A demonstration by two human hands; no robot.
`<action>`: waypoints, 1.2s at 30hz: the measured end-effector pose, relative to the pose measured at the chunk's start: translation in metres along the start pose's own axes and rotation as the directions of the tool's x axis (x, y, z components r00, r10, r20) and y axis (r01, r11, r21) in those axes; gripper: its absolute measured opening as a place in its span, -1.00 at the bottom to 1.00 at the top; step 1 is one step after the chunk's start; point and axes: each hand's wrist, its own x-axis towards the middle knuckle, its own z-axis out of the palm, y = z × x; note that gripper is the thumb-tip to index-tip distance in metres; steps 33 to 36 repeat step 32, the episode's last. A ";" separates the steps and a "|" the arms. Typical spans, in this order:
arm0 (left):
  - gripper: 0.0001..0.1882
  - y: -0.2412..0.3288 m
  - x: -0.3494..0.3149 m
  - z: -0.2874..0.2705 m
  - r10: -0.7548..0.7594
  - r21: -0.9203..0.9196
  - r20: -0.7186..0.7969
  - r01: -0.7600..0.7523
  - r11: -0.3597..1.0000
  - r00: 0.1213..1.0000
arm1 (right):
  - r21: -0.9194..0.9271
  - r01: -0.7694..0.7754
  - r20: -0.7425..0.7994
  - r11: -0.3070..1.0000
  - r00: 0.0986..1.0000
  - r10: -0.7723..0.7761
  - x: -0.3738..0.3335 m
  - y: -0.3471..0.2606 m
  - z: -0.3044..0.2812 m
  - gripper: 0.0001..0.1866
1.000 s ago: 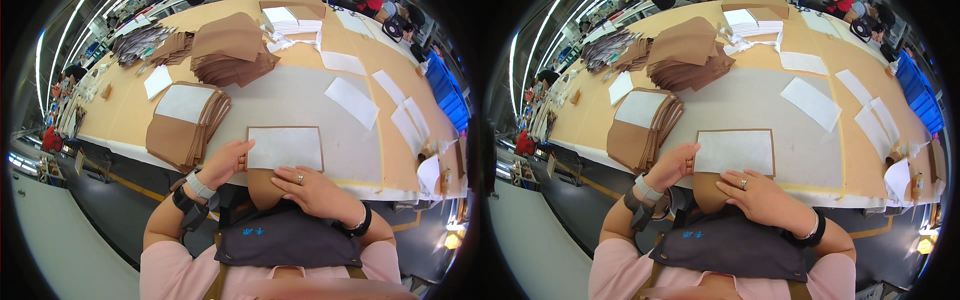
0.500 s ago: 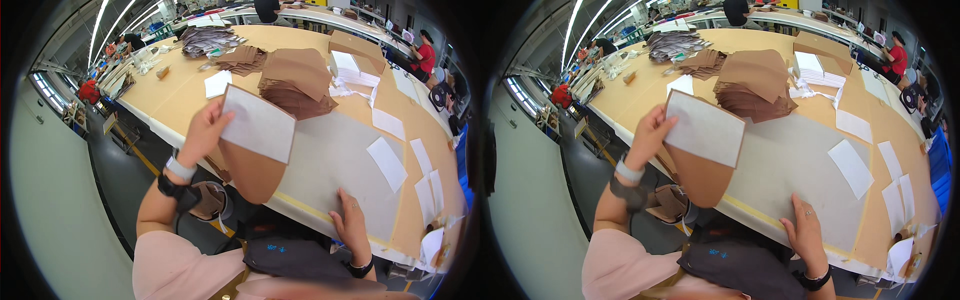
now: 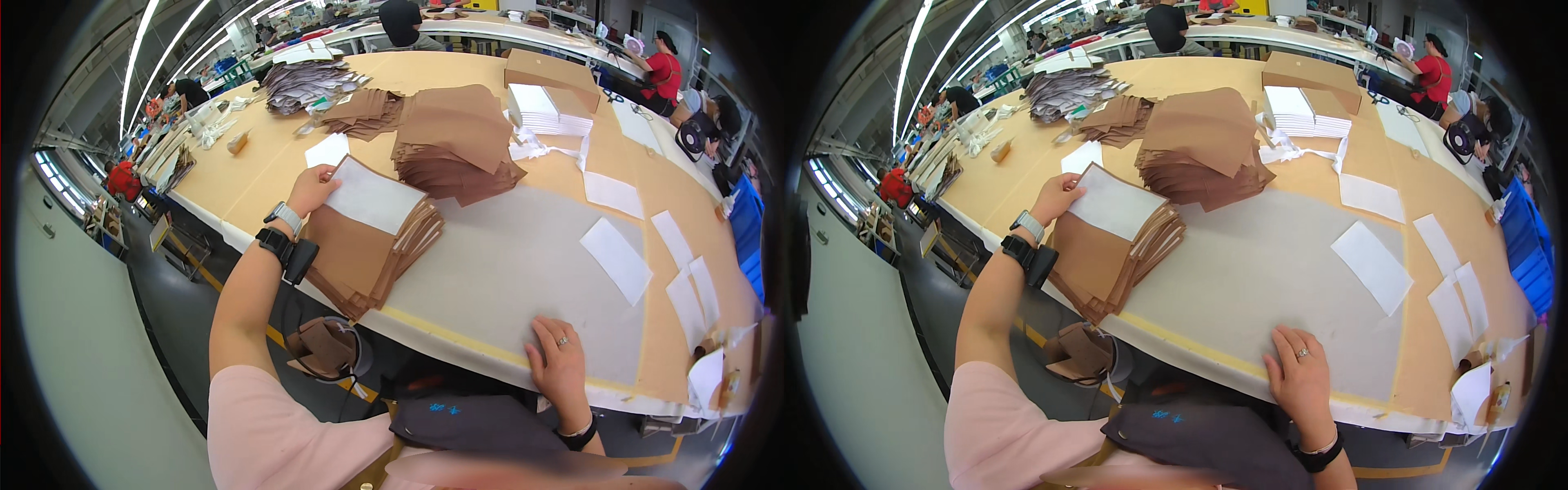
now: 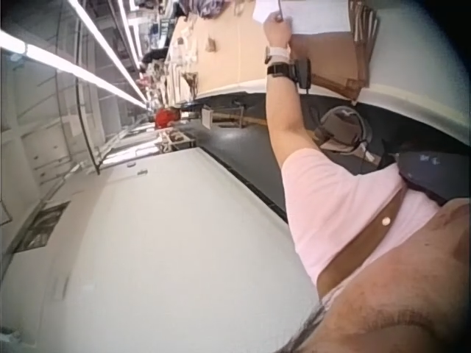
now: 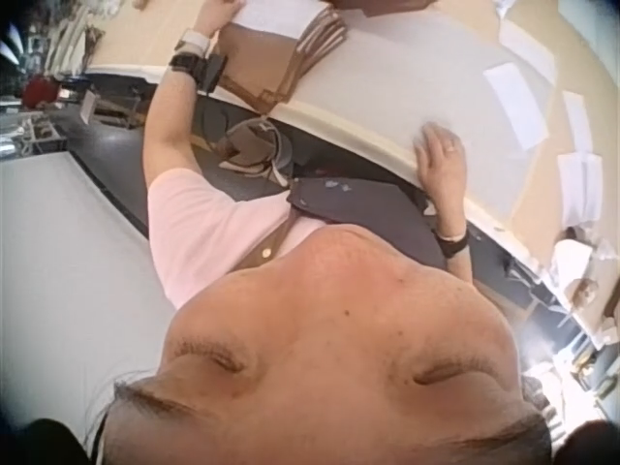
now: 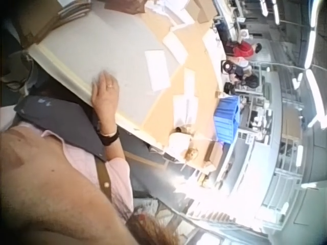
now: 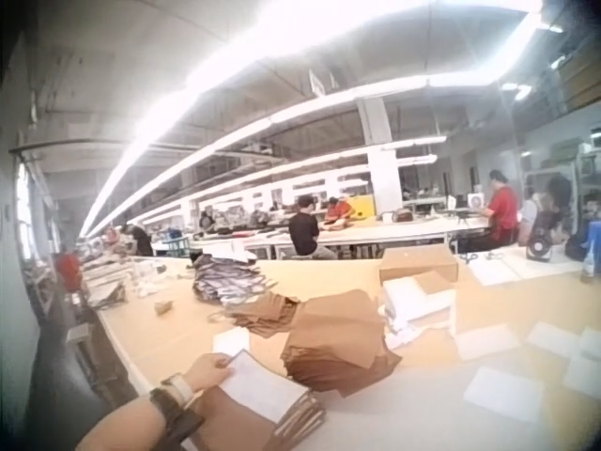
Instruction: Placing white protective sheets inside brown leather components of a bag.
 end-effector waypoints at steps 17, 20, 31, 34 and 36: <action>-0.63 0.186 0.037 0.133 0.731 0.457 0.228 -0.734 0.503 0.643 | 0.012 -0.043 -0.059 0.999 0.997 0.044 -0.003 -0.003 -0.002 -0.65; -0.78 0.189 0.051 0.117 0.732 0.256 0.247 -0.771 0.583 0.635 | 0.008 -0.025 -0.060 1.000 0.998 0.025 -0.005 -0.001 -0.003 -0.67; -0.87 0.231 -0.094 0.145 0.941 0.400 0.306 -0.917 0.009 0.143 | 0.255 -0.190 -0.241 0.948 0.937 0.253 -0.014 0.008 -0.004 -0.18; -0.87 0.228 -0.097 0.144 0.940 0.396 0.309 -0.918 0.015 0.149 | 0.212 -0.136 -0.258 0.968 0.947 0.189 -0.012 0.004 -0.009 -0.10; -0.87 0.228 -0.097 0.144 0.940 0.396 0.309 -0.918 0.015 0.149 | 0.212 -0.136 -0.258 0.968 0.947 0.189 -0.012 0.004 -0.009 -0.10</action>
